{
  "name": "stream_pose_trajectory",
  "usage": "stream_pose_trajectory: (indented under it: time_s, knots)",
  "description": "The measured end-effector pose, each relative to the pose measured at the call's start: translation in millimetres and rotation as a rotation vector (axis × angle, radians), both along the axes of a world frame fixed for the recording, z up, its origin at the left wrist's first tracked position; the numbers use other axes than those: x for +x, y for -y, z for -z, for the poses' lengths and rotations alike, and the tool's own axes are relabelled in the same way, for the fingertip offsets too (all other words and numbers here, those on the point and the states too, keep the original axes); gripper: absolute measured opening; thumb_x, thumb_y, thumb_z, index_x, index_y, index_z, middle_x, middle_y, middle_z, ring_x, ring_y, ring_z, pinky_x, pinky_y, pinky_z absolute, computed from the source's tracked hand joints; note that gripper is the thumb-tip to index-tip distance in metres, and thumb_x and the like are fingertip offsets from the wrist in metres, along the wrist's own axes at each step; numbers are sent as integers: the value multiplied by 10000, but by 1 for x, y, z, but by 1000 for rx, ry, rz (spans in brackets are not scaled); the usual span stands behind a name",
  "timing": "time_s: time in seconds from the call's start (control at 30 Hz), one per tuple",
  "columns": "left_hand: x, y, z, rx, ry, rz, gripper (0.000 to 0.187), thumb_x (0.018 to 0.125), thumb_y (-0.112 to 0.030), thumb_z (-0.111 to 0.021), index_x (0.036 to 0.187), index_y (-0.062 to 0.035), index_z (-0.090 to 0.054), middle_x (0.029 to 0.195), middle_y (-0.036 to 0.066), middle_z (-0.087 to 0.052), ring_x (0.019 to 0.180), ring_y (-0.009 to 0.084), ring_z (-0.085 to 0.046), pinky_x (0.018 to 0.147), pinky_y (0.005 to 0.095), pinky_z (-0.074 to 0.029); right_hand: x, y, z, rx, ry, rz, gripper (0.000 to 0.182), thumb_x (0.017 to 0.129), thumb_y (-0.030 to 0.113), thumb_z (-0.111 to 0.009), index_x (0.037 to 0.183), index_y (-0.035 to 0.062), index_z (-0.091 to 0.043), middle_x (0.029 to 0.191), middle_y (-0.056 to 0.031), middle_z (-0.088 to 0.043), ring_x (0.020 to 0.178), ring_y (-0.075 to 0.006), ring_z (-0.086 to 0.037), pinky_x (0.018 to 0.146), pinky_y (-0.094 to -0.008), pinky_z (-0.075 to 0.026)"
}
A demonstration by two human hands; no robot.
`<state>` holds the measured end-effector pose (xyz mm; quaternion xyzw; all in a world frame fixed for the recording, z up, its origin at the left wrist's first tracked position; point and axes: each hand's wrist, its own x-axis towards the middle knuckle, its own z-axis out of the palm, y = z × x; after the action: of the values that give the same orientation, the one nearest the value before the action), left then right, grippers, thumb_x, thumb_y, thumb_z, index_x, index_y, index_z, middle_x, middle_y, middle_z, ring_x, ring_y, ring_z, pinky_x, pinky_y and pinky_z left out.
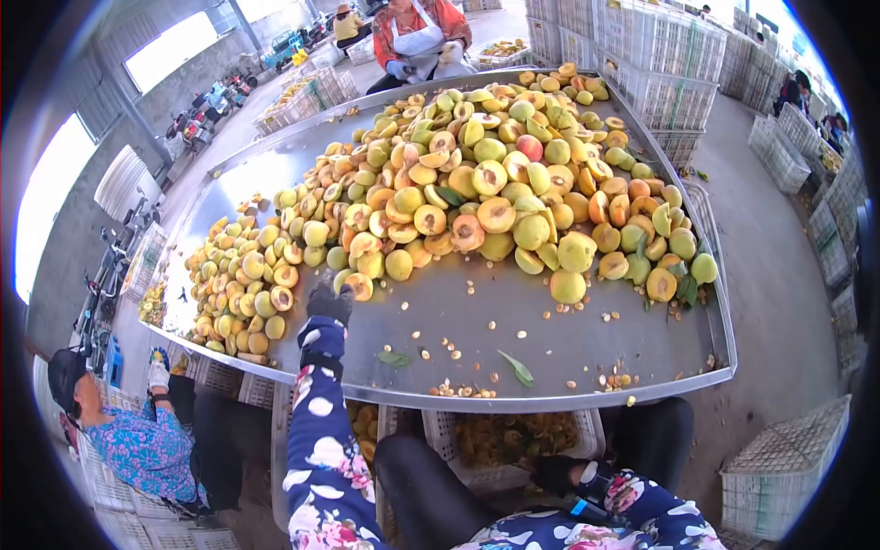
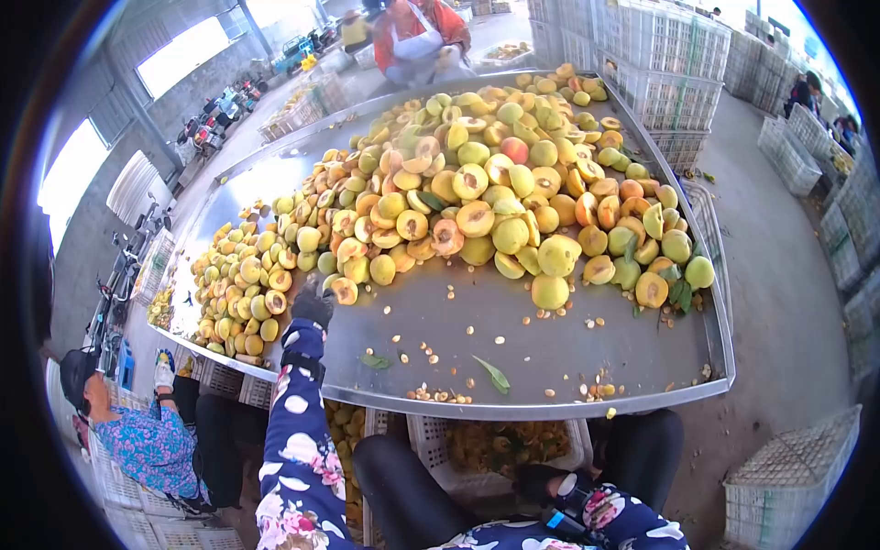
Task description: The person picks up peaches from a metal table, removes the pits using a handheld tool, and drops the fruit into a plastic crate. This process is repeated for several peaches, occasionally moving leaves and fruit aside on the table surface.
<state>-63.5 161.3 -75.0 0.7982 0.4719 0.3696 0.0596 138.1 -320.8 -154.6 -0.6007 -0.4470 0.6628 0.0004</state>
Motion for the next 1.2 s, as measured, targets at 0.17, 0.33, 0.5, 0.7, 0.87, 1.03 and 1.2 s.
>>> stream_pose_trajectory:
  time_s: [0.17, 0.33, 0.5, 0.7, 0.87, 1.03, 1.2]
  knots:
    - [62, 12, 9, -223, -173, -64, 447, 652, -288, -677, 995, -31, -551, 912, 172, -590, 855, 301, -567, 774, 344, -449, 2, -13, -10, 14, -44, -5, 490, 848, 275, -405, 1305, 163, -268, 878, -144, -554, 455, -150, -511, 409, -281, -425]
    - [77, 45, -12, -434, -79, -7, 316, 633, -200, -714, 866, -68, -546, 829, 102, -603, 756, 223, -598, 672, 325, -481, 1, -14, -19, 72, -33, -17, 431, 843, 313, -429, 1204, 84, -374, 871, -132, -573, 510, -152, -537, 440, -287, -435]
    - [63, 145, -85, -1468, 931, 481, 284, 765, -254, -569, 956, -43, -562, 822, 87, -603, 772, 189, -590, 546, 287, -483, 4, -1, -49, 160, -314, 384, 419, 875, 375, -358, 1145, 65, -435, 838, -110, -559, 528, -140, -529, 463, -277, -422]
    - [68, 254, -82, -1618, 1015, 453, 349, 786, -243, -516, 1057, -23, -521, 988, 105, -578, 933, 235, -551, 771, 336, -472, 8, -1, -113, 621, -400, 670, 325, 885, 288, -421, 1135, 81, -426, 779, -31, -516, 572, -99, -491, 464, -229, -389]
    - [72, 311, -61, -1704, 1075, 724, 442, 735, -113, -515, 1144, 34, -433, 1086, 158, -510, 960, 264, -535, 829, 340, -458, 25, 13, -185, 384, -455, 760, 297, 840, 172, -529, 1088, 63, -408, 674, -39, -491, 510, -96, -478, 429, -227, -379]
    - [80, 347, -70, -1644, 1094, 734, 489, 712, -53, -537, 1174, 44, -406, 1138, 153, -476, 1014, 246, -503, 873, 337, -431, 23, 26, -193, 454, -342, 762, 273, 835, 185, -538, 1050, 49, -439, 644, -54, -497, 516, -114, -494, 461, -246, -400]
    - [83, 369, -63, -1643, 1252, 726, 439, 799, -154, -515, 1180, 34, -401, 1123, 147, -486, 1014, 247, -498, 878, 356, -412, 12, 32, -176, 915, -28, 505, 263, 821, 162, -548, 1025, 19, -465, 747, -129, -562, 641, -214, -560, 559, -308, -440]
